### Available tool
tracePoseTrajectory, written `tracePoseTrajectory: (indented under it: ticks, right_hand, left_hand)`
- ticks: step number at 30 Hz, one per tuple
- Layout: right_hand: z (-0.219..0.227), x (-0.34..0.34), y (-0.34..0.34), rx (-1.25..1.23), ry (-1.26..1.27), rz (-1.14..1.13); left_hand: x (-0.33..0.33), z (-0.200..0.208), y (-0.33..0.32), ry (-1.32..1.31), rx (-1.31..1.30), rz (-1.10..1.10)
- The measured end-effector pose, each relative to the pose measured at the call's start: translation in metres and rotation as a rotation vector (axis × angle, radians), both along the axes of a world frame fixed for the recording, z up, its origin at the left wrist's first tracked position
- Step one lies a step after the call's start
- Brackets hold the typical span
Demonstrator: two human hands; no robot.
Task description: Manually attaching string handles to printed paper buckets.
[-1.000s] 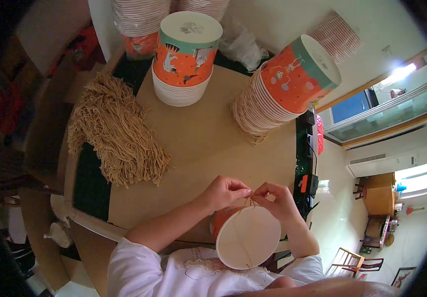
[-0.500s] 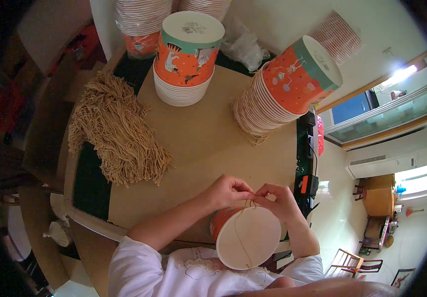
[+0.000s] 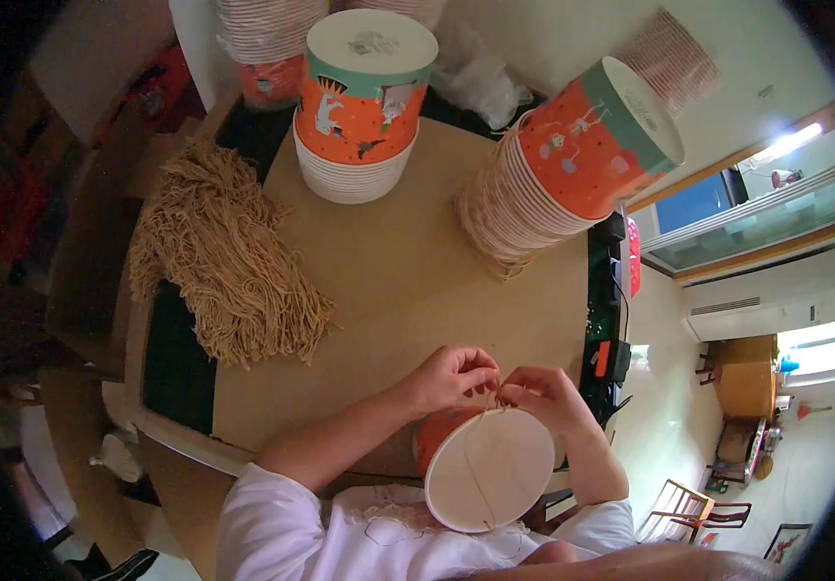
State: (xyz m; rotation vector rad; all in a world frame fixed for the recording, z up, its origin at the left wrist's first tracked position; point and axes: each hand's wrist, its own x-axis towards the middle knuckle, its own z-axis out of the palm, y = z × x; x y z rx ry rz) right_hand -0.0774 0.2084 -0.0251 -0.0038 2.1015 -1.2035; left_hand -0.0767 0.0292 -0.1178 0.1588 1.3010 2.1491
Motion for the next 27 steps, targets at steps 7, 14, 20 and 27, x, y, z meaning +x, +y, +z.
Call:
tracePoseTrajectory:
  ticks: [7,14,20,27]
  right_hand:
    - [0.0,-0.007,-0.002,-0.04,-0.025,0.121]
    - [0.005,-0.007,-0.002,-0.115,-0.088,0.064]
    - [-0.002,-0.006,0.008,-0.17,-0.147,0.067]
    - [-0.005,-0.006,0.009,-0.19,-0.132,0.069]
  left_hand:
    - [0.0,-0.004,0.002,-0.07,0.027,0.022]
    - [0.002,0.001,-0.003,-0.188,0.098,0.063]
    - [-0.004,0.013,-0.008,-0.352,0.132,0.0]
    - [-0.005,0.022,-0.011,-0.086,-0.018,-0.142]
